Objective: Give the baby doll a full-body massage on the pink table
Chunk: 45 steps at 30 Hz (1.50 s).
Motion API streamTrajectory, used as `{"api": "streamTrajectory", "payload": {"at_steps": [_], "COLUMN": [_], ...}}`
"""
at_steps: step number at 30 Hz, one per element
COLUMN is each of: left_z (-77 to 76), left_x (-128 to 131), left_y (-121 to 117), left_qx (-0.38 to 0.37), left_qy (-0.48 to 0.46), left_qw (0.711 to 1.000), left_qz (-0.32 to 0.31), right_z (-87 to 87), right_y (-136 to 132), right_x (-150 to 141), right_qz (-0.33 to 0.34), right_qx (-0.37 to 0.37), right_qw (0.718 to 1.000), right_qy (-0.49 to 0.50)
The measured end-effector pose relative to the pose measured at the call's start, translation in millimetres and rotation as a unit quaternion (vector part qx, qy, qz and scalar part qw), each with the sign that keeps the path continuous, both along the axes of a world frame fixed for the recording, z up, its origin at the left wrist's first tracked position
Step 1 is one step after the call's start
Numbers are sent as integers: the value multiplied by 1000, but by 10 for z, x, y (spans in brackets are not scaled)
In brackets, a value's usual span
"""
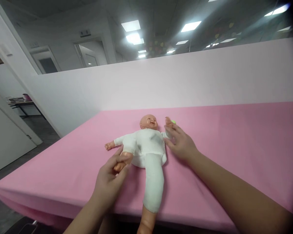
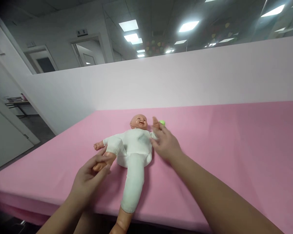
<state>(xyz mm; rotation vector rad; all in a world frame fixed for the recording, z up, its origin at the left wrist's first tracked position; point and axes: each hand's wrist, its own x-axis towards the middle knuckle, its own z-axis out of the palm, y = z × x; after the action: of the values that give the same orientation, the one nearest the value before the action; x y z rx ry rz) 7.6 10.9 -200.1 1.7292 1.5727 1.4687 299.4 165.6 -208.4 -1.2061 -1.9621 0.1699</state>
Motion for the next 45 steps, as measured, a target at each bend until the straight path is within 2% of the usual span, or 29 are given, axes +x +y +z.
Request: {"api": "streamTrajectory", "payload": {"at_steps": [3, 5, 8, 10, 13, 15, 18, 21, 23, 25, 27, 29, 32, 35, 37, 38, 42, 45], "left_z": [-222, -381, -520, -513, -390, -295, -197, -79, 71, 263, 436, 532, 488, 320, 238, 217, 189, 151], "left_x": [-119, -223, -357, -407, -438, -451, -465, -431, -381, -337, -331, -387, -595, -887, -1056, -1115, -1168, -1146], "left_y": [-450, -706, -943, -1010, -1048, -1064, -1043, -827, -515, -74, 440, 932, 1422, 1535, 1496, 1475, 1513, 1600], "left_qx": [17, 12, 13, 20, 54, 67, 68, 51, 48, 52, 59, 18, -72, -122, -194, -206, -241, -287], "left_qy": [36, 71, 170, 241, 306, 303, 226, 142, 87, 31, 1, -7, -26, 35, 83, 110, 236, 288], "left_qw": [999, 997, 985, 970, 950, 950, 971, 988, 989, 987, 987, 992, 994, 988, 977, 972, 941, 913], "left_qz": [-6, -1, -10, -26, -40, -38, -29, 37, 106, 150, 148, 127, 75, 90, 46, 28, 26, 33], "right_z": [40, 32, -25, -72, -126, -143, -141, -117, -110, -125, -157, -195, -230, -236, -236, -237, -262, -299], "right_y": [138, 248, 380, 430, 463, 468, 459, 436, 427, 437, 469, 518, 587, 628, 642, 647, 653, 630], "right_x": [239, 376, 510, 561, 621, 665, 717, 735, 741, 755, 782, 813, 846, 852, 845, 839, 812, 802], "right_qz": [-52, -108, -168, -197, -233, -240, -241, -246, -245, -240, -237, -244, -253, -262, -274, -279, -281, -275], "right_qx": [-26, -76, -160, -191, -214, -230, -253, -261, -268, -268, -261, -260, -252, -248, -248, -248, -256, -249], "right_qw": [990, 970, 945, 937, 938, 939, 936, 934, 932, 933, 935, 934, 934, 933, 929, 928, 925, 927], "right_qy": [127, 203, 233, 215, 144, 88, 27, -4, -12, -18, -29, -34, -23, -11, -8, -6, 17, 50]}}
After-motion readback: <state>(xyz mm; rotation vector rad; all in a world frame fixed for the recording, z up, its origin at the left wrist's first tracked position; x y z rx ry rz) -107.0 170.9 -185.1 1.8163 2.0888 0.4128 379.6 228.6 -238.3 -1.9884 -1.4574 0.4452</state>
